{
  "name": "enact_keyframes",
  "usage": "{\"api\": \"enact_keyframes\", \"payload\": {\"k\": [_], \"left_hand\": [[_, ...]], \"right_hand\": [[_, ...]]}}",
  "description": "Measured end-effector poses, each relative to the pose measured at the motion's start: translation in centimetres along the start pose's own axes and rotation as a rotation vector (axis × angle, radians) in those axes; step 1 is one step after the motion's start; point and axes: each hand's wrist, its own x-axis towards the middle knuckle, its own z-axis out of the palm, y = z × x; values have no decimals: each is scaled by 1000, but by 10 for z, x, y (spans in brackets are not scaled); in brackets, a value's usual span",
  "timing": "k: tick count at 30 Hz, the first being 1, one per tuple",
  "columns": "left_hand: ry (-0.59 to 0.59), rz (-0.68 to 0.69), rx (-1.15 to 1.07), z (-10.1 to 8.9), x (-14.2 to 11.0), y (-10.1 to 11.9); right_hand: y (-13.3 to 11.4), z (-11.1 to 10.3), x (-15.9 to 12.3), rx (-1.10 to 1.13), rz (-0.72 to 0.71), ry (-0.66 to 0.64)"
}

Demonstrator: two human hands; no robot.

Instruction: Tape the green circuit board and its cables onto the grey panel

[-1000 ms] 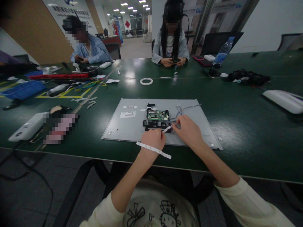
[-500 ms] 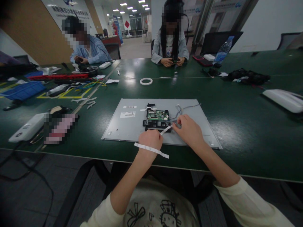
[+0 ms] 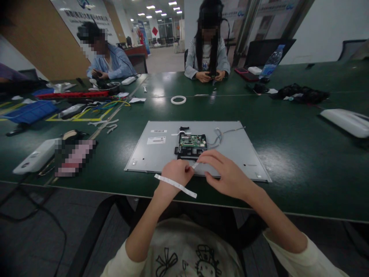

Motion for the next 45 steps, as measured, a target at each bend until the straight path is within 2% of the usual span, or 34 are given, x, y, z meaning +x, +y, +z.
{"api": "enact_keyframes", "payload": {"k": [2, 4, 7, 14, 18, 19, 21, 23, 25, 26, 28, 31, 32, 35, 37, 42, 45], "left_hand": [[-4, 38, -32, -4, 1, -7], [-15, 60, -59, -6, 1, -13], [-4, 74, -71, -6, 0, -14], [14, 70, -20, -10, -3, -8], [32, 83, -55, -16, 0, -28], [33, 115, -127, -18, 1, -37], [-103, 165, -405, -24, 5, -56], [-204, 105, -743, -33, 10, -74], [-327, 121, -972, -42, 17, -85], [-383, 130, -1018, -48, 20, -87], [-406, 132, -987, -58, 27, -85], [-278, 128, -838, -72, 35, -74], [-271, 146, -810, -76, 38, -71], [-406, 241, -749, -83, 51, -69], [-476, 292, -706, -83, 63, -75], [-447, 282, -718, -73, 93, -91], [-382, 326, -666, -67, 102, -97]], "right_hand": [[-20, -1, -1, 15, -147, -49], [-37, 2, -1, -6, -237, -24], [-53, 7, 0, 0, -249, 66], [-52, 4, 2, 28, -335, 139], [-51, -4, 5, 1, -361, 156], [-51, -6, 6, -4, -340, 175], [-50, -12, 8, -37, -257, 221], [-45, -16, 10, -106, -205, 261], [-37, -16, 14, -179, -255, 291], [-33, -14, 16, -212, -304, 301], [-25, -9, 22, -278, -377, 309], [-18, -5, 35, -390, -441, 320], [-16, -5, 39, -426, -467, 330], [-10, -5, 51, -512, -549, 345], [-4, -5, 54, -545, -581, 339], [7, 7, 51, -558, -582, 295], [9, 13, 49, -551, -575, 266]]}}
